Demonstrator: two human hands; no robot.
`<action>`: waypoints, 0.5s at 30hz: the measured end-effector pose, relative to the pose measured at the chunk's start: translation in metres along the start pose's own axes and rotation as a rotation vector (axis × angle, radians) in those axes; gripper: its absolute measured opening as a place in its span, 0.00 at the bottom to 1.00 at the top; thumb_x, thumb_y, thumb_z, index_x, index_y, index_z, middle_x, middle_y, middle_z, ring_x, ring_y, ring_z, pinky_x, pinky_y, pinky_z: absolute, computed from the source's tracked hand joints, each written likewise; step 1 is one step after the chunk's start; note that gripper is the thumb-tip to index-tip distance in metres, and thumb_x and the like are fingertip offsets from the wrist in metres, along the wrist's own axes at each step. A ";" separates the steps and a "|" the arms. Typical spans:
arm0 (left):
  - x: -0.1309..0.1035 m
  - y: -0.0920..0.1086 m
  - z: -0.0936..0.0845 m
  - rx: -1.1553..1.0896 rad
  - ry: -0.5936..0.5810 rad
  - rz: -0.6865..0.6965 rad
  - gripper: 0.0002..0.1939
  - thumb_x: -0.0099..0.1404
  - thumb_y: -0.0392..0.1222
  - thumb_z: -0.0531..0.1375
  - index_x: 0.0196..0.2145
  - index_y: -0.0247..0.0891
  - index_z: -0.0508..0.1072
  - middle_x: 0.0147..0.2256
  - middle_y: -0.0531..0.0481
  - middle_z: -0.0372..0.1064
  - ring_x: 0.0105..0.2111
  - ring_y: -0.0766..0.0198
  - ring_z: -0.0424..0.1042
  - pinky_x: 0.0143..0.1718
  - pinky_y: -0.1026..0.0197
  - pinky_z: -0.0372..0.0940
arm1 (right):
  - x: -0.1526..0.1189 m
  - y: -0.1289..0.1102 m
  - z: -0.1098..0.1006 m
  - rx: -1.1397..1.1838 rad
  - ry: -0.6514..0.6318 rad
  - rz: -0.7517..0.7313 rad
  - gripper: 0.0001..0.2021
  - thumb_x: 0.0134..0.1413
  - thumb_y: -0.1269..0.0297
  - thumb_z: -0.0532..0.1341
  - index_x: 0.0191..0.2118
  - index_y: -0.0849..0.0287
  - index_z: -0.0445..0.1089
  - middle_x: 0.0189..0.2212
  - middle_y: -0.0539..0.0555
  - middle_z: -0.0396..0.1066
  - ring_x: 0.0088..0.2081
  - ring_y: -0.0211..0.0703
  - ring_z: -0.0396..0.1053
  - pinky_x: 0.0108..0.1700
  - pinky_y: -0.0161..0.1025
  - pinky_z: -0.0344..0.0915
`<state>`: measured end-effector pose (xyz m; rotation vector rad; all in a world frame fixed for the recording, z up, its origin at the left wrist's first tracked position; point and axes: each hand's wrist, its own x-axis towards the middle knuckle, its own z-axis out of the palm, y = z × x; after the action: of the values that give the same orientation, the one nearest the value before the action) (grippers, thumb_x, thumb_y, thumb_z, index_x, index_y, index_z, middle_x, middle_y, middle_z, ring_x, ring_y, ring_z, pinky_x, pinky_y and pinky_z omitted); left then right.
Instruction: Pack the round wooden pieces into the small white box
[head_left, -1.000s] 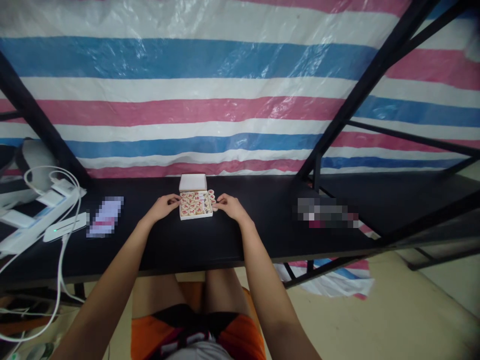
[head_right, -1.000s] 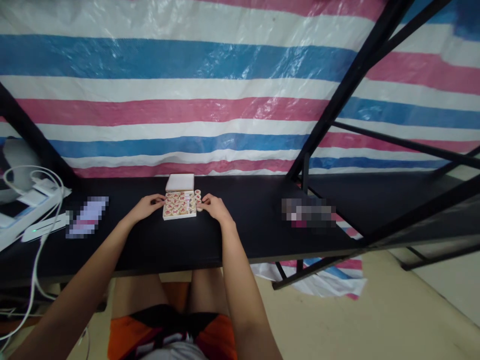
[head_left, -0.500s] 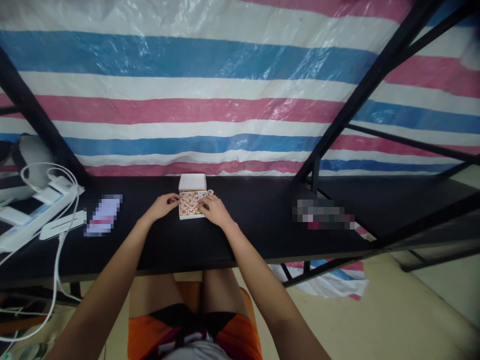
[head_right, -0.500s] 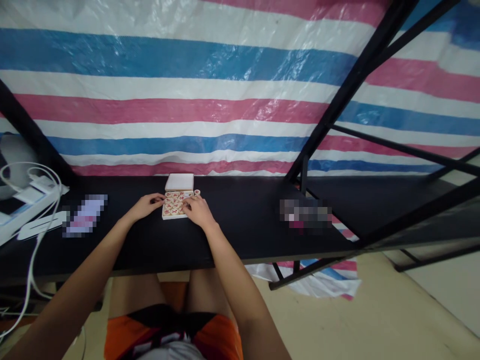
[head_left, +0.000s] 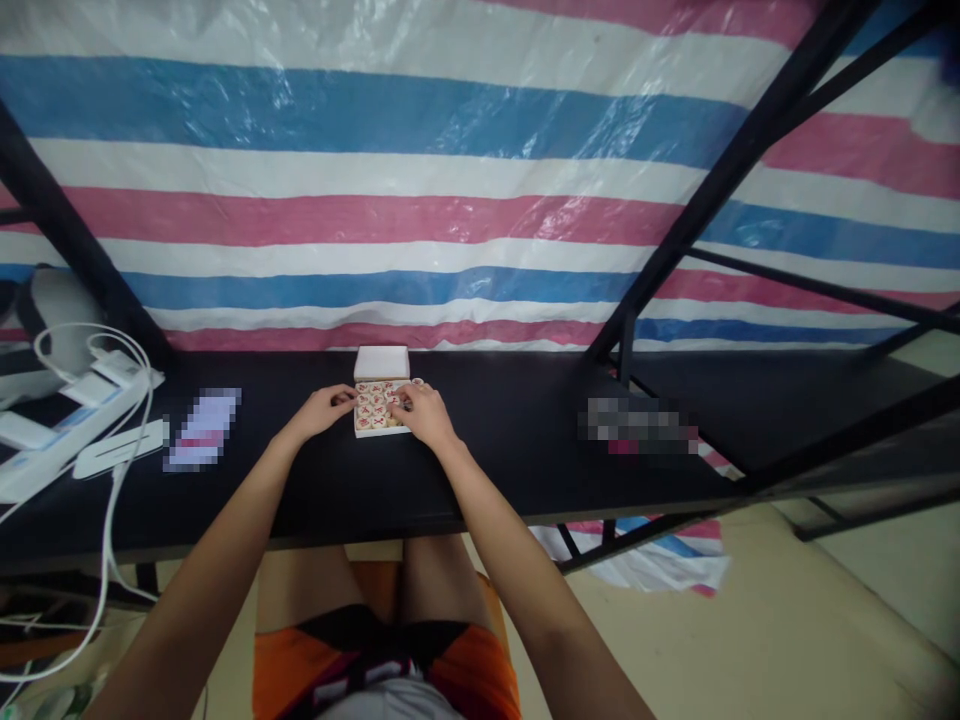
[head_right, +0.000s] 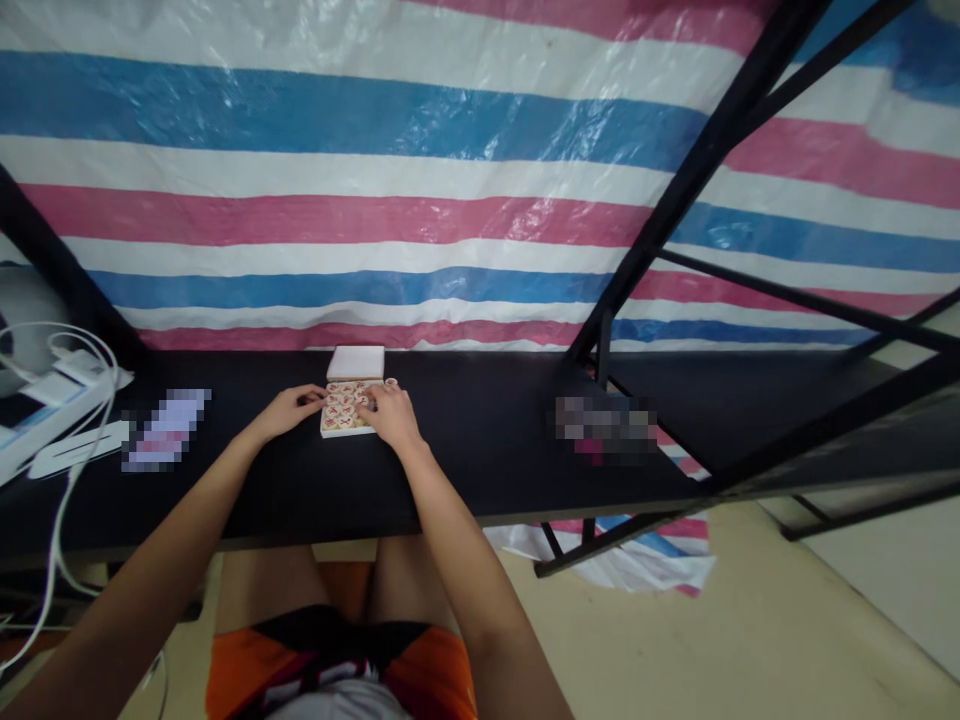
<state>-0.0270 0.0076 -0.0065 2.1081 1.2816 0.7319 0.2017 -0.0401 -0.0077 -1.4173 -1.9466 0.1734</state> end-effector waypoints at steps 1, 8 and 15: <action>0.000 0.000 0.000 0.004 -0.001 -0.002 0.23 0.56 0.57 0.56 0.40 0.36 0.74 0.33 0.48 0.73 0.32 0.62 0.69 0.39 0.61 0.62 | 0.000 0.002 -0.002 0.000 0.032 -0.002 0.10 0.54 0.58 0.60 0.38 0.58 0.71 0.34 0.54 0.72 0.40 0.44 0.65 0.46 0.39 0.58; 0.000 -0.002 0.000 0.028 -0.006 0.003 0.22 0.58 0.56 0.56 0.41 0.37 0.75 0.34 0.48 0.73 0.33 0.61 0.69 0.38 0.61 0.62 | 0.000 0.049 -0.016 -0.125 0.193 0.382 0.12 0.59 0.57 0.55 0.36 0.58 0.71 0.34 0.54 0.72 0.38 0.43 0.66 0.41 0.37 0.59; 0.001 -0.007 0.000 0.015 -0.013 0.011 0.22 0.58 0.56 0.56 0.42 0.38 0.74 0.34 0.48 0.73 0.34 0.61 0.69 0.40 0.60 0.62 | 0.000 0.053 -0.010 -0.278 0.009 0.347 0.14 0.61 0.65 0.50 0.47 0.54 0.71 0.43 0.57 0.71 0.43 0.45 0.65 0.43 0.38 0.59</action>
<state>-0.0307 0.0113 -0.0116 2.1302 1.2730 0.7148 0.2490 -0.0227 -0.0266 -1.9310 -1.7534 0.0546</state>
